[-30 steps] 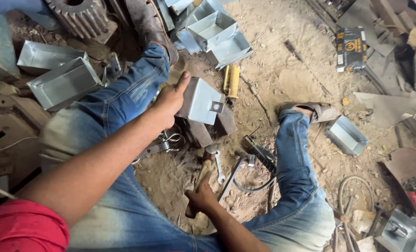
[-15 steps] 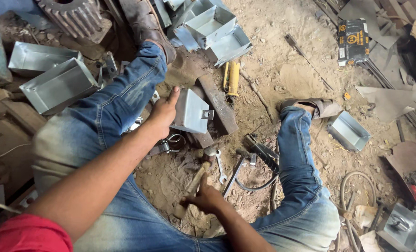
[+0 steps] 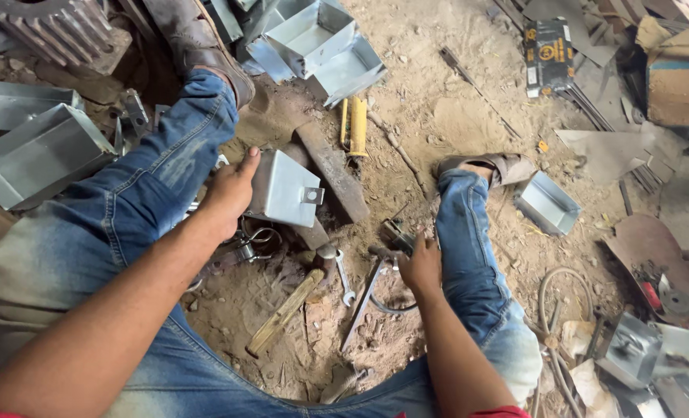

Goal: The person welds components onto a metal box using a welding torch and hammer while sitting on the floor.

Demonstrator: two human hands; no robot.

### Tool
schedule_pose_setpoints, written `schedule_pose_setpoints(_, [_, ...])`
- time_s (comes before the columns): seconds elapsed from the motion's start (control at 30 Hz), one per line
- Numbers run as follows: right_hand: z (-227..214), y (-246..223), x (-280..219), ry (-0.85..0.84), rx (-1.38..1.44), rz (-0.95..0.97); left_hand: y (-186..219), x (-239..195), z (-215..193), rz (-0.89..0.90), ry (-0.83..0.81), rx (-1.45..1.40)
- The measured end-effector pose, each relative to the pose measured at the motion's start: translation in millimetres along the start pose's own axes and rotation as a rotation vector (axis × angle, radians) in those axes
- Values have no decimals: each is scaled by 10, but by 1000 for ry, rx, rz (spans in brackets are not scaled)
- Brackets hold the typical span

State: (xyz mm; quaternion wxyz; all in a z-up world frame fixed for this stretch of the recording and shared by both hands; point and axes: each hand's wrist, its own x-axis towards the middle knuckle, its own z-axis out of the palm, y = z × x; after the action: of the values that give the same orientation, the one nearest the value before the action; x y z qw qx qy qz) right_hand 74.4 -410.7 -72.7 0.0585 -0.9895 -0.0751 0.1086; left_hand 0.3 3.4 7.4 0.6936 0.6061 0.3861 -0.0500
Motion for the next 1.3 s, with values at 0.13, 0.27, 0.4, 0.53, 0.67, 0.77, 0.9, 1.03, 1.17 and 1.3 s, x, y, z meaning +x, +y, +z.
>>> schedule_pose_setpoints(0.13, [386,249,135,-7,26,72,-7,36,-31,5,-14,-121])
schedule_pose_setpoints(0.27, [576,414,219,-21,49,83,79,-8,-17,-166,-15,-256])
schedule_pose_setpoints(0.4, [591,431,245,49,49,19,80,-23,6,-190,-64,-356])
schedule_pose_setpoints(0.53, [398,260,209,16,132,105,-9,69,69,-97,-27,-240])
schedule_pose_setpoints(0.67, [-8,-138,196,89,422,172,-45,92,145,-86,8,-197])
schedule_pose_setpoints(0.77, [-549,-517,49,40,897,194,-21,34,137,-24,4,-64])
schedule_pose_setpoints(0.9, [-1111,-941,-291,-75,1188,63,31,-20,106,91,-19,254])
schedule_pose_setpoints(1.03, [-1340,-1190,-616,-61,1304,-152,59,77,145,245,130,543])
schedule_pose_setpoints(1.17, [-1380,-1373,-952,-51,1496,-103,73,66,144,281,106,292])
schedule_pose_setpoints(1.3, [-1327,-1571,-958,-188,1418,-187,110,20,144,160,119,138])
